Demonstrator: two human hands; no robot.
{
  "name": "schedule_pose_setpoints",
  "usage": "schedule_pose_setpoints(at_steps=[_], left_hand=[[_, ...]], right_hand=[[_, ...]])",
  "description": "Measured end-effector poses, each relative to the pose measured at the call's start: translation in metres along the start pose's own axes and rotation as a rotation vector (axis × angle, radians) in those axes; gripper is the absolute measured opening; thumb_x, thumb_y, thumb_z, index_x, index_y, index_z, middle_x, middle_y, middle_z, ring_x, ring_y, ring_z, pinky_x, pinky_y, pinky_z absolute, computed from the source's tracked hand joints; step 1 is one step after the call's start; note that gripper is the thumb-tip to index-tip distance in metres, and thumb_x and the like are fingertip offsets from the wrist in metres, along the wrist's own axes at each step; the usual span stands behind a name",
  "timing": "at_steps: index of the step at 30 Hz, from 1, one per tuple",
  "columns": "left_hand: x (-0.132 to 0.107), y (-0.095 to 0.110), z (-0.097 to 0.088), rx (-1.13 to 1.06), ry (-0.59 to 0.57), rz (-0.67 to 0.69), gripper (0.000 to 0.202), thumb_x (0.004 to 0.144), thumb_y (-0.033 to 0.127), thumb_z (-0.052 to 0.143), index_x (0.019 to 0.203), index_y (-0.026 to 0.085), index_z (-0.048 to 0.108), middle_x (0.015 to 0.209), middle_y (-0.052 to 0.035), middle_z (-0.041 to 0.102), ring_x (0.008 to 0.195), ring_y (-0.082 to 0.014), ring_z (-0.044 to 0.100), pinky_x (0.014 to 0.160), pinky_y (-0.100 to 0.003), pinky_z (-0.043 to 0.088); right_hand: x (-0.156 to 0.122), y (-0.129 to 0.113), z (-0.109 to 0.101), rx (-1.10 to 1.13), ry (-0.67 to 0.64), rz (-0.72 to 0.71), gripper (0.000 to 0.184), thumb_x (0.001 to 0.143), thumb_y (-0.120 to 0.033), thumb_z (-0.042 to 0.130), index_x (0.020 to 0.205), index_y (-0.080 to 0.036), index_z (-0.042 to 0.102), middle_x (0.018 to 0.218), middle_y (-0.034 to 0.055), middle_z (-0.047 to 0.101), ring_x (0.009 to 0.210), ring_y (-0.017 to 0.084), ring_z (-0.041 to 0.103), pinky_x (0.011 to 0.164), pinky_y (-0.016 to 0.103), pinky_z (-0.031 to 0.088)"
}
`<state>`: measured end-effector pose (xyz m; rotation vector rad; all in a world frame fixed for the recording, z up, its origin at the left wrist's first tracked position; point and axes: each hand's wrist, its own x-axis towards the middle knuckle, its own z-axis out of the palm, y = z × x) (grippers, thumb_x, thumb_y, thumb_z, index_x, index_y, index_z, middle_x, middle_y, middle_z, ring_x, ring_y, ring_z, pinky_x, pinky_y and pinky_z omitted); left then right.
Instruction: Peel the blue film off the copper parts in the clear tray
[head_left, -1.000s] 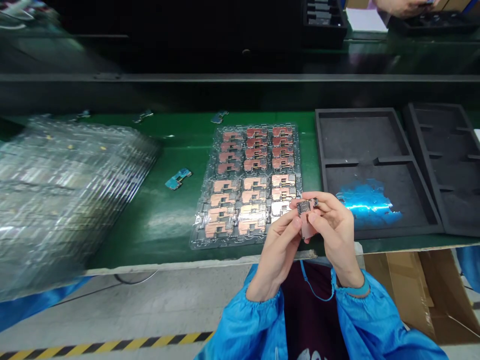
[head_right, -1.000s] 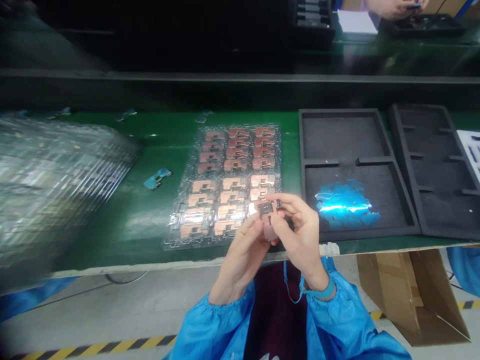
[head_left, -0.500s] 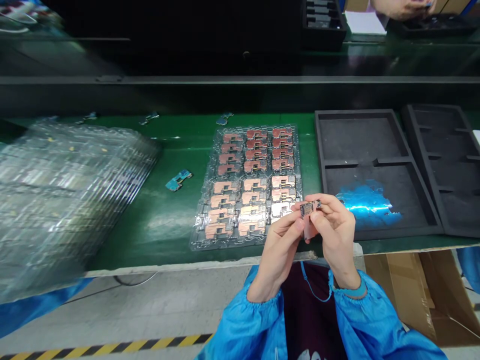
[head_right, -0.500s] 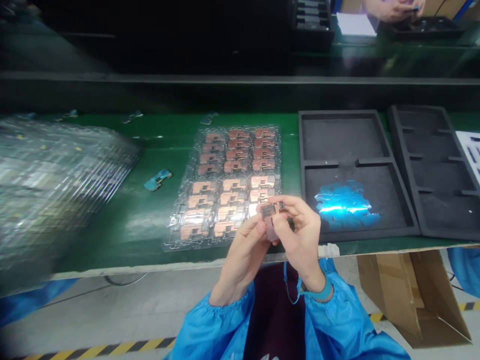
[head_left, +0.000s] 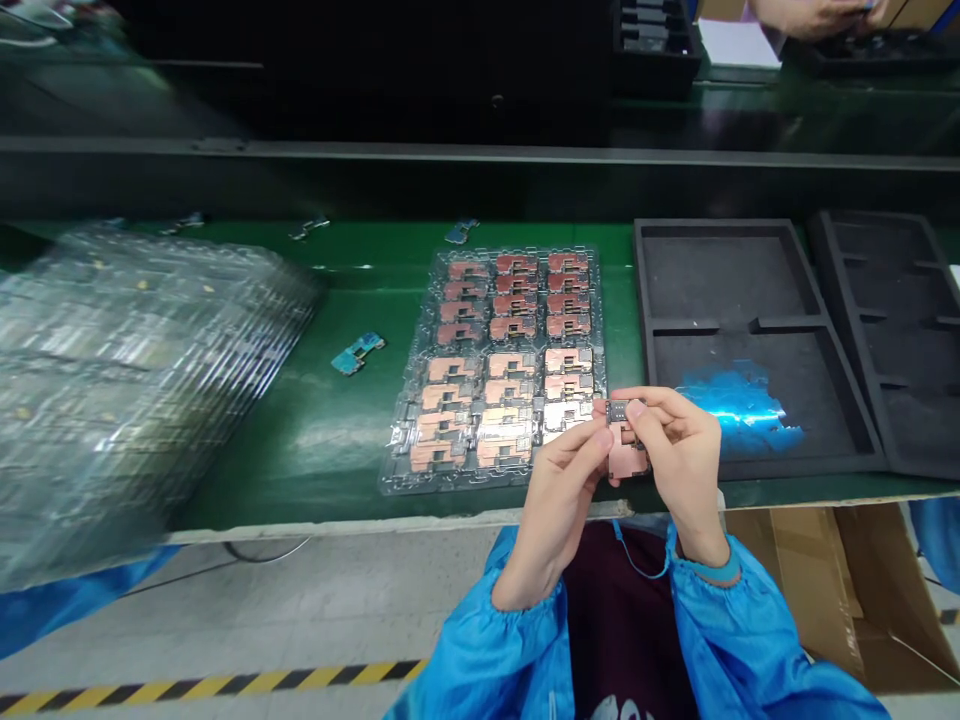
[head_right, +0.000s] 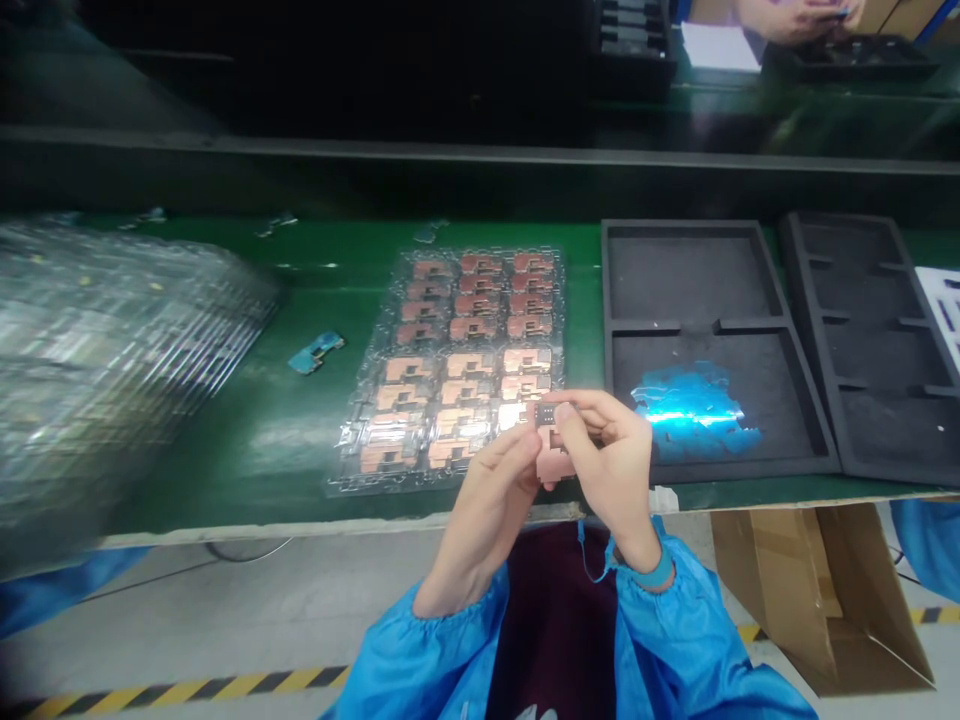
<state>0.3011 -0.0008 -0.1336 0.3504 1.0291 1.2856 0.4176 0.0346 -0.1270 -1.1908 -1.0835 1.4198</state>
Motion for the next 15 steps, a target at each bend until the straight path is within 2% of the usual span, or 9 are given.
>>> schedule_pose_setpoints(at_steps=[2,5,9,12,15], left_hand=[[0.000,-0.001,-0.001,0.063,0.021,0.041,0.037,0.075,0.050,0.096,0.076,0.015,0.084,0.066,-0.0025,0.068,0.060,-0.0111,0.049,0.058,-0.025,0.045],[-0.002,0.000,-0.003,0.138,0.052,0.101,0.033,0.079,0.045,0.093,0.069,0.016,0.081,0.063,-0.0025,0.068,0.060,-0.0125,0.052,0.059,-0.026,0.047],[-0.005,0.003,-0.002,0.229,0.128,0.185,0.021,0.079,0.038,0.093,0.085,0.019,0.087,0.071,-0.0043,0.077,0.065,-0.0173,0.064,0.062,-0.029,0.054],[-0.004,0.005,-0.002,0.287,0.148,0.241,0.018,0.080,0.034,0.093,0.087,0.020,0.087,0.072,-0.0043,0.079,0.066,-0.0190,0.070,0.065,-0.030,0.058],[0.001,0.005,-0.003,0.310,0.196,0.281,0.018,0.080,0.034,0.092,0.082,0.018,0.084,0.067,-0.0032,0.077,0.058,-0.0166,0.068,0.057,-0.027,0.055]], right_hand=[[0.000,0.001,0.002,-0.005,0.041,0.022,0.036,0.095,-0.054,0.074,0.101,-0.020,0.083,0.070,0.0033,0.077,0.047,0.017,0.065,0.041,0.027,0.056],[0.001,0.004,0.004,-0.013,0.051,0.026,0.040,0.094,-0.058,0.076,0.097,-0.019,0.083,0.086,0.0082,0.083,0.059,0.021,0.074,0.047,0.028,0.061],[0.002,0.006,0.005,-0.040,0.064,-0.005,0.036,0.095,-0.056,0.076,0.095,-0.021,0.083,0.091,0.0080,0.085,0.071,0.023,0.080,0.065,0.032,0.068],[0.002,0.009,0.005,-0.089,0.104,-0.055,0.035,0.098,-0.055,0.073,0.094,-0.022,0.084,0.091,0.0066,0.084,0.075,0.023,0.081,0.070,0.033,0.069],[0.000,0.011,-0.001,-0.080,0.000,-0.078,0.045,0.107,-0.060,0.058,0.115,-0.024,0.083,0.110,0.0079,0.084,0.090,0.024,0.082,0.075,0.034,0.069]])
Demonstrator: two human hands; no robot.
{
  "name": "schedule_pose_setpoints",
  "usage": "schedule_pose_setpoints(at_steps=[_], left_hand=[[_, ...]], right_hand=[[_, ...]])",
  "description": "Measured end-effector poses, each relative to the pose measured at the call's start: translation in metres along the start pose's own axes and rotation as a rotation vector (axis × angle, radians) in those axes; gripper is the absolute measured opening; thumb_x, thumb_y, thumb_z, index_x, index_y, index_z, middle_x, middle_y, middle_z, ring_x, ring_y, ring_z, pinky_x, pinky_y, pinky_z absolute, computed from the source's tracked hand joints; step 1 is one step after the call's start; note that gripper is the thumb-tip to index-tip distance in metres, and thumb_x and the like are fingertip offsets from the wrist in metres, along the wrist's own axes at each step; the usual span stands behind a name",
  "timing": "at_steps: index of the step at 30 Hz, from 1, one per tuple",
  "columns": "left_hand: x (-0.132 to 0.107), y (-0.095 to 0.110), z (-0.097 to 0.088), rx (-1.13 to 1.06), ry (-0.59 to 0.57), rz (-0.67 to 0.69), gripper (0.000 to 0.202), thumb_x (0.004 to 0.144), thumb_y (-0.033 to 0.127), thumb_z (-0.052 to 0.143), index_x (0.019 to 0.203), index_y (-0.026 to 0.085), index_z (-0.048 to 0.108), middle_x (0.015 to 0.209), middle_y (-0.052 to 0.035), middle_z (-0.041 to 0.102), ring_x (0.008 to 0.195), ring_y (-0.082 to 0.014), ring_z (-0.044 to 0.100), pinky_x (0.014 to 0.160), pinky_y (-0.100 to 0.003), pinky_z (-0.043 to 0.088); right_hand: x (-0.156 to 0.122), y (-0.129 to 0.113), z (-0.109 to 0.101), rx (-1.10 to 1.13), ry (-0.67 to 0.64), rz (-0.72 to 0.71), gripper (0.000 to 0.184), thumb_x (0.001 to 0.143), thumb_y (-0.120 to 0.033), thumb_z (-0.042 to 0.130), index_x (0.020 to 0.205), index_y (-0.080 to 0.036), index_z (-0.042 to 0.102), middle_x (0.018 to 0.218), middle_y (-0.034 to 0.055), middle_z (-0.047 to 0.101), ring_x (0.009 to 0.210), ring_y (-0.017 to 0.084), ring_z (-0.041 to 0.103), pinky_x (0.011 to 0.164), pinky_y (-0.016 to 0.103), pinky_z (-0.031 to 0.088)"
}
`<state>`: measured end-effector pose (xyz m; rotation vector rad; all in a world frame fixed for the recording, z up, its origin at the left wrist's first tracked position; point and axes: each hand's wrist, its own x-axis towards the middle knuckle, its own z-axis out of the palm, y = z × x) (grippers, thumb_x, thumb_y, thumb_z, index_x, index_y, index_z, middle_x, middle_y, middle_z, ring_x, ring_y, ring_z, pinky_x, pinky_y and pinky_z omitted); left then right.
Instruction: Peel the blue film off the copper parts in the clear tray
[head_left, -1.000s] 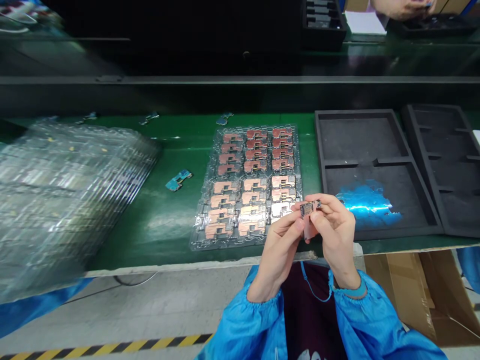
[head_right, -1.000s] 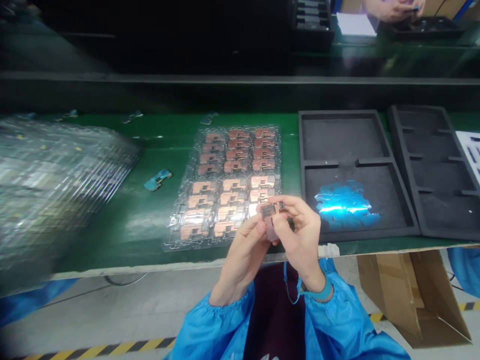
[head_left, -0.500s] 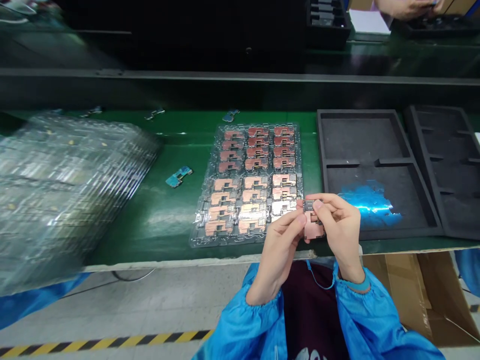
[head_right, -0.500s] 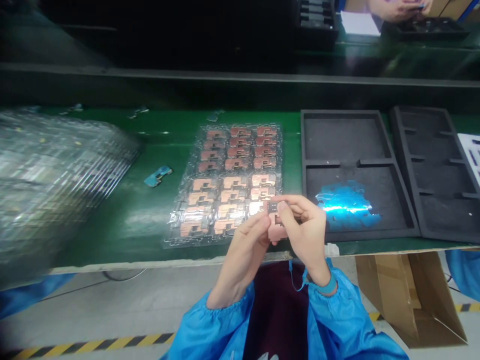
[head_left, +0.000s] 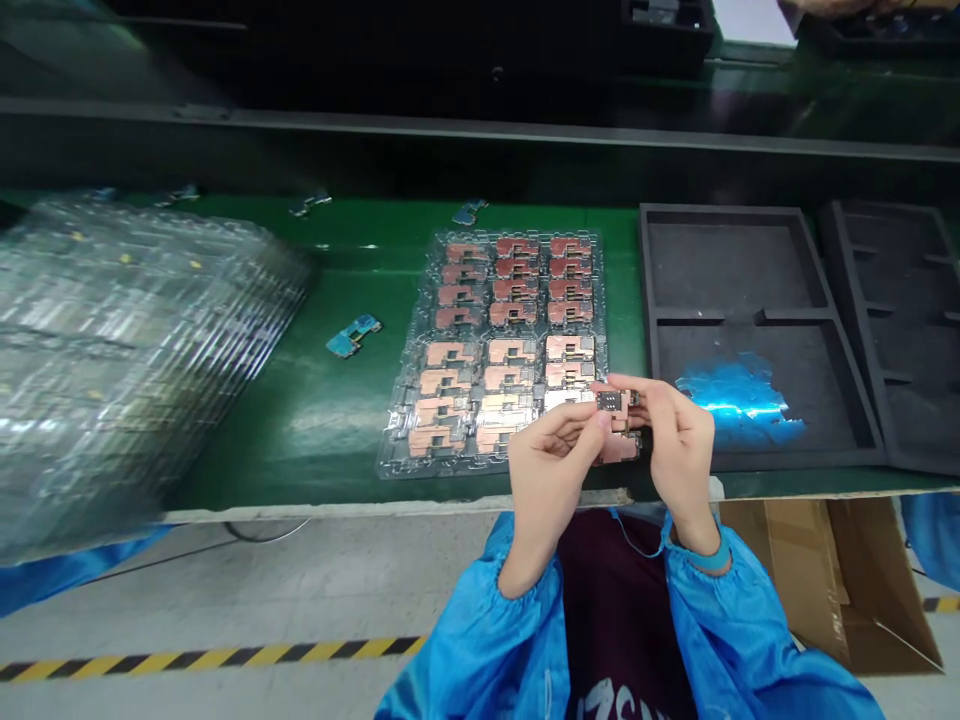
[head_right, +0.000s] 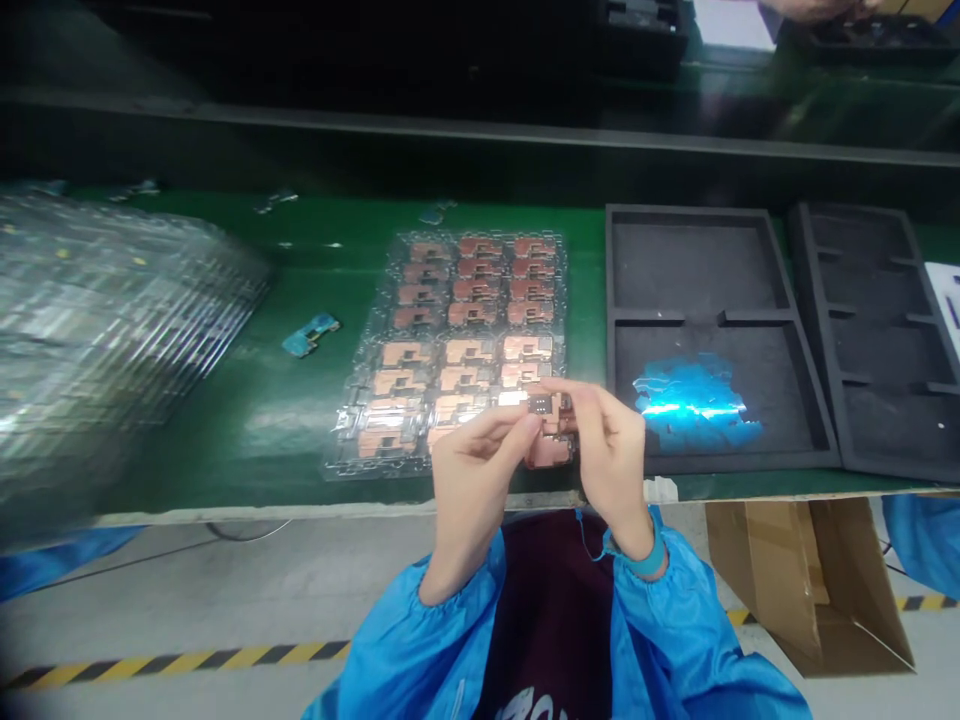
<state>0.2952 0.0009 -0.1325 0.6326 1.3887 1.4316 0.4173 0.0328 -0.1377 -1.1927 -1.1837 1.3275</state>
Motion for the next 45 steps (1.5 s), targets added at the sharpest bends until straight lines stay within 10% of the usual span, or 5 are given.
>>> schedule_pose_setpoints(at_steps=[7,26,32,37,45], left_hand=[[0.010,-0.005,0.000,-0.008,0.138,0.069,0.018,0.081,0.032,0.091,0.079,0.018,0.080,0.062,-0.0002,0.071,0.053,-0.0123,0.060,0.050,-0.022,0.049],[0.007,-0.007,-0.005,-0.105,-0.067,-0.038,0.026,0.080,0.032,0.093,0.100,0.019,0.082,0.092,-0.0066,0.081,0.085,-0.0196,0.076,0.080,-0.031,0.063],[0.073,0.029,-0.040,0.252,-0.085,0.286,0.010,0.084,0.032,0.088,0.087,0.022,0.087,0.094,-0.0083,0.078,0.083,-0.0221,0.072,0.073,-0.032,0.059],[0.138,0.072,-0.071,0.531,-0.071,0.395,0.010,0.084,0.030,0.086,0.087,0.021,0.088,0.076,-0.0083,0.077,0.068,-0.0199,0.066,0.065,-0.030,0.051],[0.106,0.057,-0.082,0.868,-0.284,0.242,0.016,0.092,0.035,0.077,0.099,0.021,0.081,0.094,-0.0048,0.083,0.080,-0.0196,0.075,0.071,-0.030,0.056]], right_hand=[[-0.014,0.004,-0.012,-0.078,-0.084,-0.015,0.026,0.100,-0.044,0.076,0.117,-0.025,0.080,0.110,0.0061,0.082,0.090,0.020,0.079,0.073,0.030,0.067],[-0.007,0.016,-0.003,-0.052,0.005,0.023,0.022,0.095,-0.043,0.083,0.099,-0.022,0.076,0.093,0.0040,0.077,0.075,0.018,0.074,0.066,0.028,0.067],[0.000,0.015,-0.023,-0.204,-0.199,-0.081,0.027,0.104,-0.041,0.072,0.126,-0.027,0.076,0.118,0.0089,0.077,0.096,0.022,0.077,0.071,0.030,0.068],[0.009,0.025,-0.060,-0.290,-0.022,-0.104,0.031,0.105,-0.044,0.069,0.130,-0.028,0.074,0.128,0.0105,0.077,0.100,0.024,0.079,0.074,0.033,0.070],[0.008,0.034,-0.078,-0.318,0.046,-0.091,0.026,0.104,-0.042,0.069,0.125,-0.029,0.077,0.126,0.0069,0.078,0.100,0.022,0.079,0.080,0.034,0.072]])
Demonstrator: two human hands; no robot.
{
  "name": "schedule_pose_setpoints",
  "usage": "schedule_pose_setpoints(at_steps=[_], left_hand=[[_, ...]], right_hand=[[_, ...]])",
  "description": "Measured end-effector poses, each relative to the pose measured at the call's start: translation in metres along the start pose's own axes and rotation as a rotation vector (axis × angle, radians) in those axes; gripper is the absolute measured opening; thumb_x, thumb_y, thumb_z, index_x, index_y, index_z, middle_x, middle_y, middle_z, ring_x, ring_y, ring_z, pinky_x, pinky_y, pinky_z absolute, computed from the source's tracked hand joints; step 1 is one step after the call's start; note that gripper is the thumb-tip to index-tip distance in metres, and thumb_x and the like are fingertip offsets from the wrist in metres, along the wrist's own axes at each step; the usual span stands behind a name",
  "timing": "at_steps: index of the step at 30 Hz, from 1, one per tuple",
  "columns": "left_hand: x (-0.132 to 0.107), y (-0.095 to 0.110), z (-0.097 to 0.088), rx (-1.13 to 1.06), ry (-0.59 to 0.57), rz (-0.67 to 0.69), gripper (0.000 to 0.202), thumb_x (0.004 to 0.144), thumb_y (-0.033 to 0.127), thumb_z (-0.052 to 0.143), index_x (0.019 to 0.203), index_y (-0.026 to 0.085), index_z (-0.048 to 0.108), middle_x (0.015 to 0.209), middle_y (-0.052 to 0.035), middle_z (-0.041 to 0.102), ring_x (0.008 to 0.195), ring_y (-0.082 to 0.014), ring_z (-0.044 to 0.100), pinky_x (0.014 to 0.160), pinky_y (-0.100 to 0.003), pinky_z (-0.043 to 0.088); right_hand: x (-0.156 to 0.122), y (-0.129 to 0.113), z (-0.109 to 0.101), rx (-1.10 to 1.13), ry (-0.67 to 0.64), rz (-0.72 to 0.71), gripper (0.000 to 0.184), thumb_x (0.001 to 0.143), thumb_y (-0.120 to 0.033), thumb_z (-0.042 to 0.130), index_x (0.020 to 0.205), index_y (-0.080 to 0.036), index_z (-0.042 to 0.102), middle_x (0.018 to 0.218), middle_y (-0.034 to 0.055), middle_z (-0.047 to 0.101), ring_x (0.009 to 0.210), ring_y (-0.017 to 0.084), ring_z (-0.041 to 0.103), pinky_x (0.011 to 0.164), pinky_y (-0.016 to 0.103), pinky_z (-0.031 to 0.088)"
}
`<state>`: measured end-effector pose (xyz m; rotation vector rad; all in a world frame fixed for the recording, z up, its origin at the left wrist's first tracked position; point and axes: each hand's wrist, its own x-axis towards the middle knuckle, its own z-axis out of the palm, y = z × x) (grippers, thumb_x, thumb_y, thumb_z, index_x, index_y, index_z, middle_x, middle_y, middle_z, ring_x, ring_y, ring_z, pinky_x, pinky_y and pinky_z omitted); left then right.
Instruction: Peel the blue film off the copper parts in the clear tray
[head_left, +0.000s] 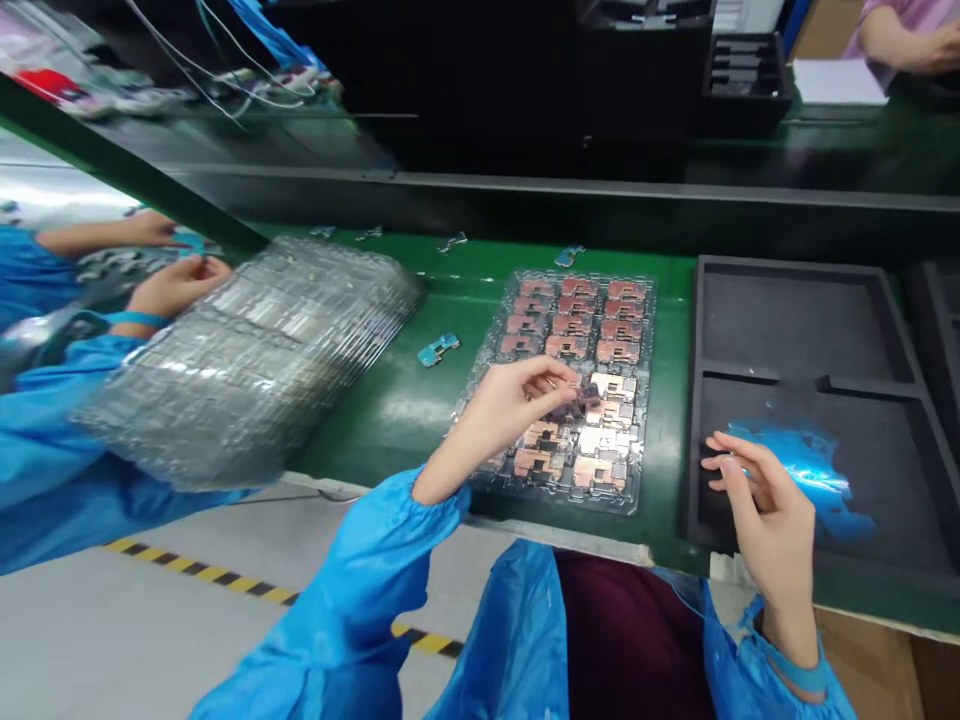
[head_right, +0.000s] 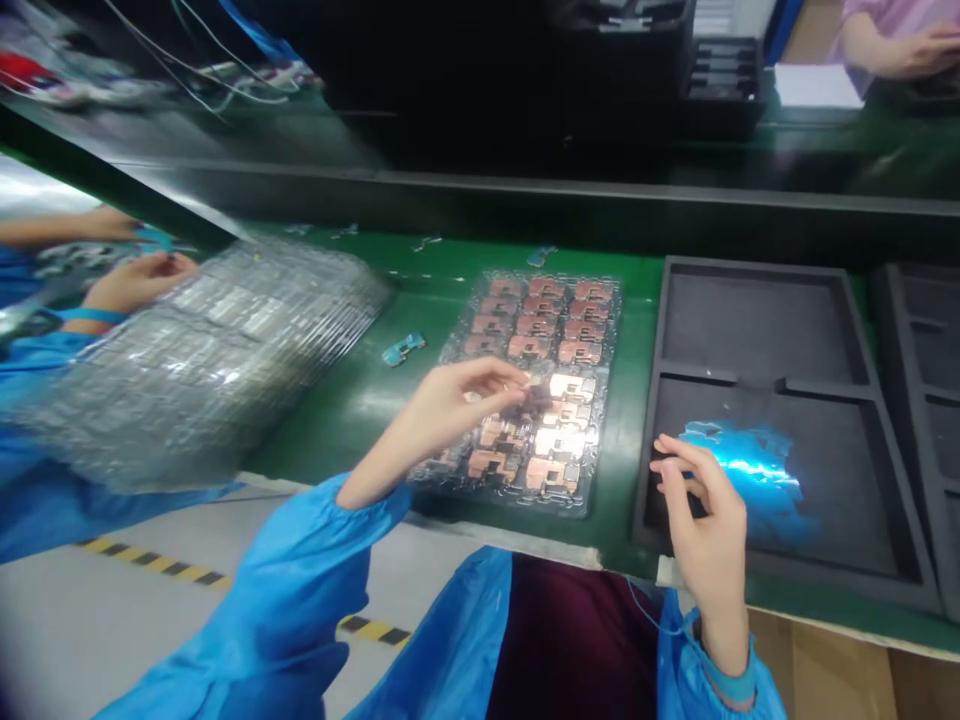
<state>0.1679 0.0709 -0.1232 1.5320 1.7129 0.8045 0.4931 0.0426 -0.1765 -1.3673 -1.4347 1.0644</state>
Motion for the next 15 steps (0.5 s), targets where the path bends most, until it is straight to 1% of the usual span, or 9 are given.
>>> schedule_pose_setpoints(at_steps=[2,3,6,8,10,12,13,15], left_hand=[[-0.003,-0.009,-0.006,0.041,0.079,-0.024,0.016,0.093,0.036,0.076,0.095,0.020,0.079,0.090,-0.0044,0.082,0.080,-0.0202,0.075,0.073,-0.030,0.056],[-0.003,-0.015,-0.009,0.066,0.095,-0.029,0.015,0.094,0.035,0.076,0.094,0.020,0.078,0.088,-0.0041,0.081,0.079,-0.0204,0.074,0.072,-0.031,0.056],[0.004,-0.032,-0.011,0.154,0.081,0.016,0.009,0.097,0.029,0.073,0.095,0.020,0.077,0.090,-0.0036,0.081,0.080,-0.0203,0.074,0.073,-0.031,0.055],[0.009,-0.043,-0.005,0.264,0.119,0.112,0.008,0.099,0.025,0.071,0.096,0.021,0.077,0.096,-0.0046,0.080,0.087,-0.0218,0.073,0.079,-0.034,0.056],[0.011,-0.052,0.003,0.423,0.216,0.238,0.009,0.101,0.025,0.070,0.097,0.021,0.077,0.104,-0.0076,0.077,0.101,-0.0261,0.071,0.088,-0.041,0.057],[0.008,-0.059,0.010,0.568,0.300,0.356,0.012,0.103,0.027,0.069,0.102,0.020,0.079,0.114,-0.0119,0.074,0.112,-0.0305,0.067,0.095,-0.048,0.057],[0.005,-0.061,0.013,0.614,0.316,0.400,0.014,0.104,0.027,0.067,0.106,0.020,0.079,0.118,-0.0135,0.073,0.114,-0.0315,0.066,0.095,-0.049,0.057],[-0.004,-0.064,0.018,0.663,0.285,0.462,0.017,0.107,0.024,0.063,0.114,0.019,0.078,0.119,-0.0141,0.073,0.110,-0.0305,0.067,0.093,-0.048,0.058]], right_hand=[[0.000,-0.002,0.001,-0.007,-0.014,-0.005,0.024,0.105,-0.041,0.068,0.123,-0.030,0.078,0.125,0.0056,0.078,0.098,0.020,0.079,0.080,0.032,0.071],[0.000,-0.003,0.001,-0.010,-0.015,-0.005,0.023,0.105,-0.041,0.068,0.122,-0.030,0.078,0.124,0.0051,0.078,0.098,0.020,0.079,0.079,0.030,0.071],[0.001,-0.003,0.001,-0.023,-0.017,-0.002,0.022,0.105,-0.042,0.068,0.120,-0.030,0.079,0.122,0.0043,0.078,0.096,0.018,0.079,0.078,0.028,0.071],[0.001,-0.001,0.000,-0.029,-0.016,-0.005,0.023,0.106,-0.042,0.068,0.120,-0.029,0.079,0.122,0.0047,0.078,0.096,0.018,0.079,0.079,0.028,0.071],[0.001,0.001,-0.001,-0.026,-0.012,-0.007,0.024,0.106,-0.043,0.068,0.121,-0.028,0.079,0.123,0.0054,0.077,0.096,0.019,0.079,0.079,0.029,0.071],[0.000,0.004,-0.001,-0.024,-0.014,-0.005,0.024,0.106,-0.043,0.067,0.122,-0.029,0.079,0.125,0.0053,0.077,0.097,0.019,0.079,0.079,0.028,0.071],[0.000,0.004,-0.001,-0.027,-0.017,-0.004,0.024,0.106,-0.043,0.067,0.122,-0.029,0.079,0.125,0.0051,0.077,0.098,0.018,0.079,0.080,0.028,0.071],[0.000,0.005,-0.001,-0.035,-0.016,-0.006,0.023,0.106,-0.043,0.067,0.122,-0.030,0.079,0.124,0.0046,0.077,0.098,0.018,0.079,0.080,0.026,0.071]])
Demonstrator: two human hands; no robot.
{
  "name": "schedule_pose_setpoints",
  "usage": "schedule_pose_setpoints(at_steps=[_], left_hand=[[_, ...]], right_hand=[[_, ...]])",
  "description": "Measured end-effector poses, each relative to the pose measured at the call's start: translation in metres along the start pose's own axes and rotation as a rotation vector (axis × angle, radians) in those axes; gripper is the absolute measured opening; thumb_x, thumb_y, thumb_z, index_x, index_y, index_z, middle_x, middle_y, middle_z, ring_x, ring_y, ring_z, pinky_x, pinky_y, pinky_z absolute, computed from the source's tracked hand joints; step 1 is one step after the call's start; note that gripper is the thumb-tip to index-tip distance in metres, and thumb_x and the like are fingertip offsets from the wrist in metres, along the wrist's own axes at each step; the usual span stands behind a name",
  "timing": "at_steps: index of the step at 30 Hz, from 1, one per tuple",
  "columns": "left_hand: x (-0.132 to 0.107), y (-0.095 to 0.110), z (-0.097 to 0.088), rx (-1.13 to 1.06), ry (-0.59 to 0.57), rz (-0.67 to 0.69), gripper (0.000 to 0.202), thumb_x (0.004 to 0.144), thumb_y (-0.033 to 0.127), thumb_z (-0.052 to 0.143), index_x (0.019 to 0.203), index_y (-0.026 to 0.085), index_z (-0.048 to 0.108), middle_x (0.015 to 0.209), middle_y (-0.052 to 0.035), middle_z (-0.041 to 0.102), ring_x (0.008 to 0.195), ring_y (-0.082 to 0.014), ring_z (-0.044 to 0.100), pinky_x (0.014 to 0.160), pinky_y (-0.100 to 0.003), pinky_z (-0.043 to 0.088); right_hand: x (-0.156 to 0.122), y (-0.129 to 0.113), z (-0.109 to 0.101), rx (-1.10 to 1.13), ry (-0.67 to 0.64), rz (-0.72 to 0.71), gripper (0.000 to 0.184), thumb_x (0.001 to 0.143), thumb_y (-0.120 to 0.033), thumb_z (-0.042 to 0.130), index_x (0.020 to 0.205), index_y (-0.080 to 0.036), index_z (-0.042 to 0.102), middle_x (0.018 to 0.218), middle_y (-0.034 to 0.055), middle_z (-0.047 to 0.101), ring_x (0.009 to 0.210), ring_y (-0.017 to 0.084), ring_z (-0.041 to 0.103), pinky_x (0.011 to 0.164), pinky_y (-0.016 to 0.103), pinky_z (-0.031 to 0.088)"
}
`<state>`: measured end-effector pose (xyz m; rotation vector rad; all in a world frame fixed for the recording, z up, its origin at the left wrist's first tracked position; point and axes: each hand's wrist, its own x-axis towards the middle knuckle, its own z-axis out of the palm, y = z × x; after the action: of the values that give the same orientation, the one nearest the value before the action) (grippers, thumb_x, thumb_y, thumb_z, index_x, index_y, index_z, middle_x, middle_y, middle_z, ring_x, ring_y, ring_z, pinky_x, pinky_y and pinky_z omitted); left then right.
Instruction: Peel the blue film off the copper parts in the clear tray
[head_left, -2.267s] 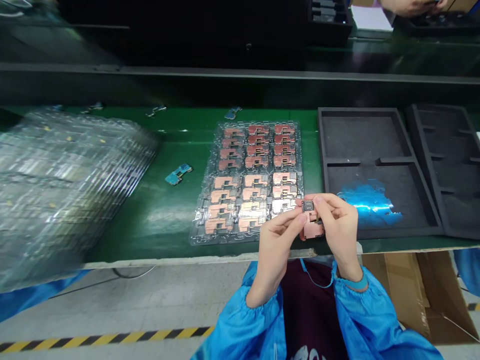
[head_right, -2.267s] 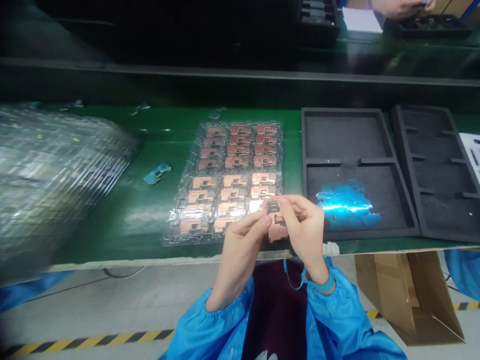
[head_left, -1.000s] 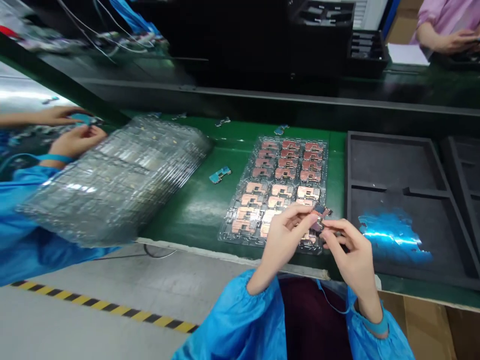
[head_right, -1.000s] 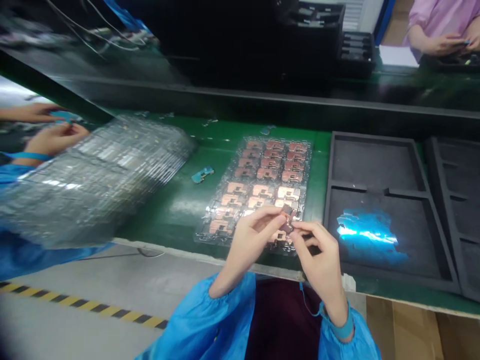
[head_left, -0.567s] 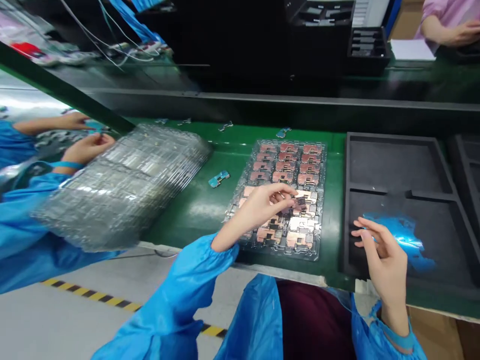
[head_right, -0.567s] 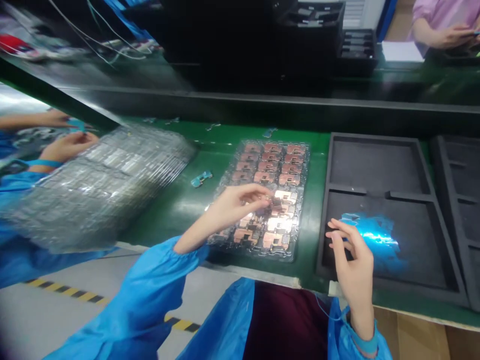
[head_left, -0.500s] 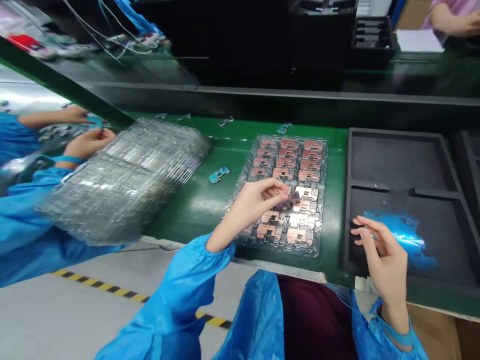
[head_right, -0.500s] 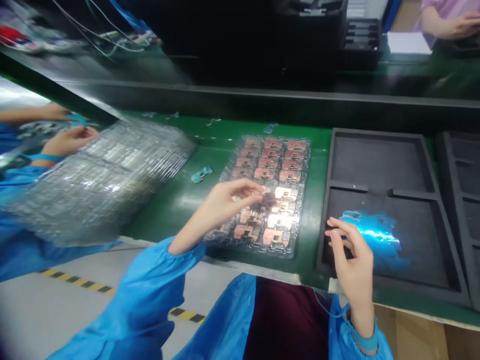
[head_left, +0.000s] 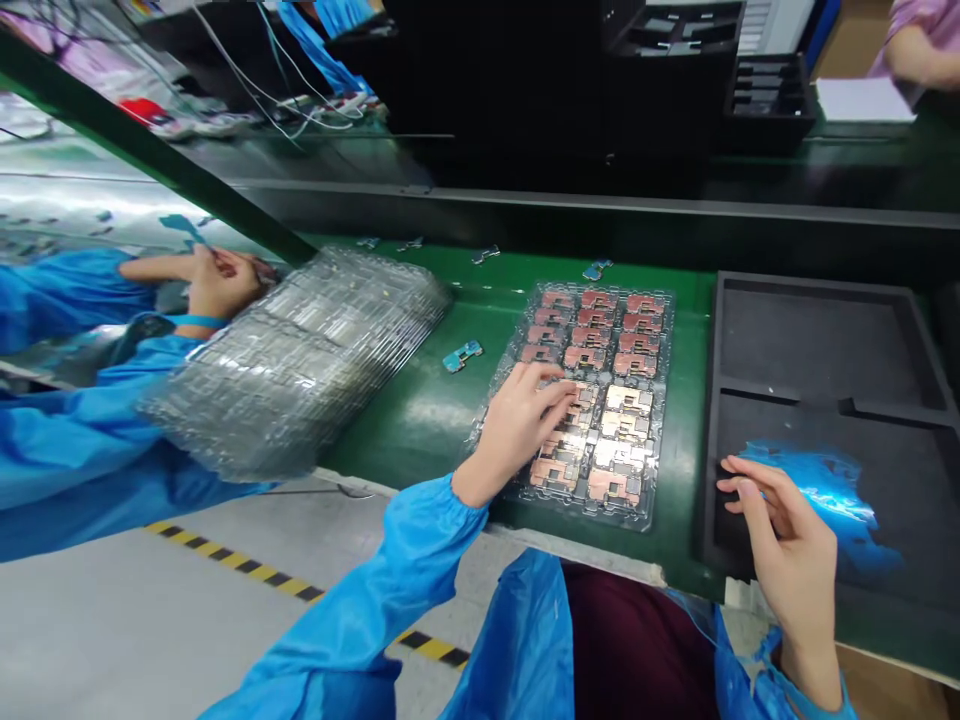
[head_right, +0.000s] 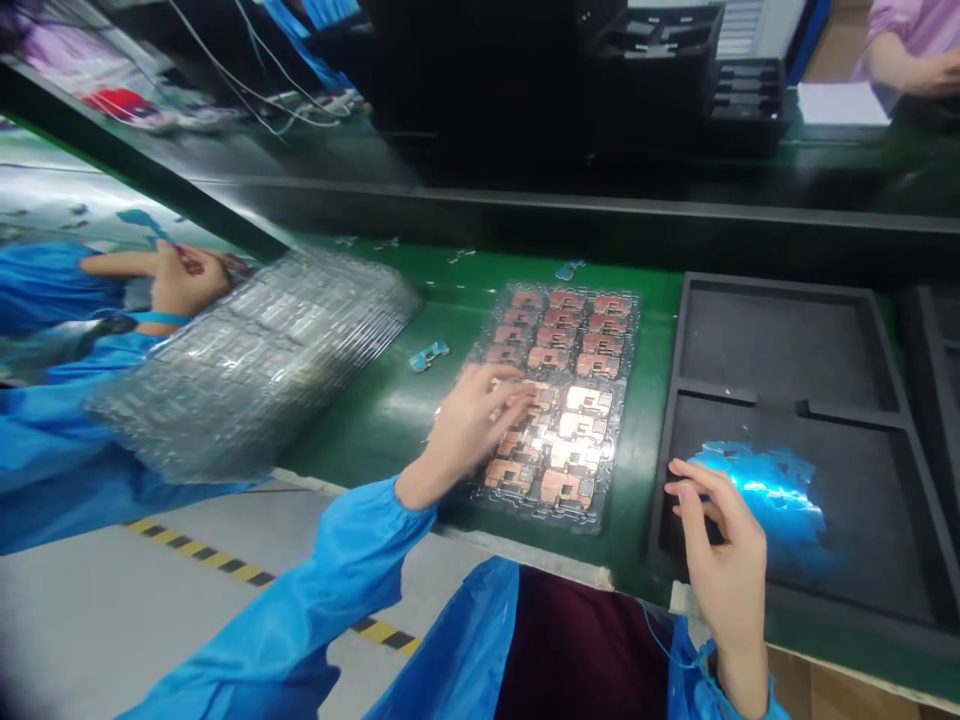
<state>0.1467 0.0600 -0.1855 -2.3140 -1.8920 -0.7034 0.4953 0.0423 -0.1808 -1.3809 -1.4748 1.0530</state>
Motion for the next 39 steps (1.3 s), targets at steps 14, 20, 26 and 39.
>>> schedule_pose_setpoints(at_steps=[14,20,26,39], left_hand=[[-0.013,-0.001,0.007,0.052,-0.036,0.078,0.026,0.108,0.018,0.058,0.132,0.020,0.069,0.136,-0.0153,0.072,0.120,-0.0307,0.066,0.098,-0.049,0.057],[0.006,-0.018,0.000,0.198,-0.223,0.201,0.029,0.105,0.013,0.059,0.131,0.020,0.068,0.126,-0.0154,0.073,0.108,-0.0304,0.066,0.090,-0.045,0.056],[0.006,-0.023,0.000,0.165,-0.115,0.240,0.023,0.108,0.019,0.056,0.127,0.017,0.069,0.119,-0.0130,0.075,0.100,-0.0266,0.068,0.086,-0.041,0.057],[-0.002,-0.011,0.003,0.131,-0.141,0.236,0.023,0.105,0.011,0.058,0.121,0.019,0.072,0.123,-0.0138,0.078,0.100,-0.0267,0.071,0.088,-0.043,0.060]], right_hand=[[0.000,0.006,-0.001,-0.050,-0.017,-0.020,0.026,0.105,-0.045,0.068,0.119,-0.027,0.080,0.124,0.0074,0.077,0.096,0.021,0.080,0.078,0.027,0.072],[-0.001,0.008,-0.003,-0.052,-0.026,-0.012,0.028,0.105,-0.046,0.068,0.119,-0.025,0.080,0.123,0.0090,0.078,0.097,0.023,0.080,0.078,0.029,0.072],[-0.003,0.010,-0.002,-0.072,-0.029,-0.016,0.029,0.106,-0.047,0.066,0.119,-0.024,0.080,0.125,0.0099,0.077,0.098,0.023,0.080,0.079,0.030,0.072],[-0.002,0.011,-0.003,-0.077,-0.033,-0.007,0.029,0.106,-0.048,0.066,0.117,-0.026,0.080,0.124,0.0089,0.078,0.099,0.024,0.080,0.080,0.032,0.071]])
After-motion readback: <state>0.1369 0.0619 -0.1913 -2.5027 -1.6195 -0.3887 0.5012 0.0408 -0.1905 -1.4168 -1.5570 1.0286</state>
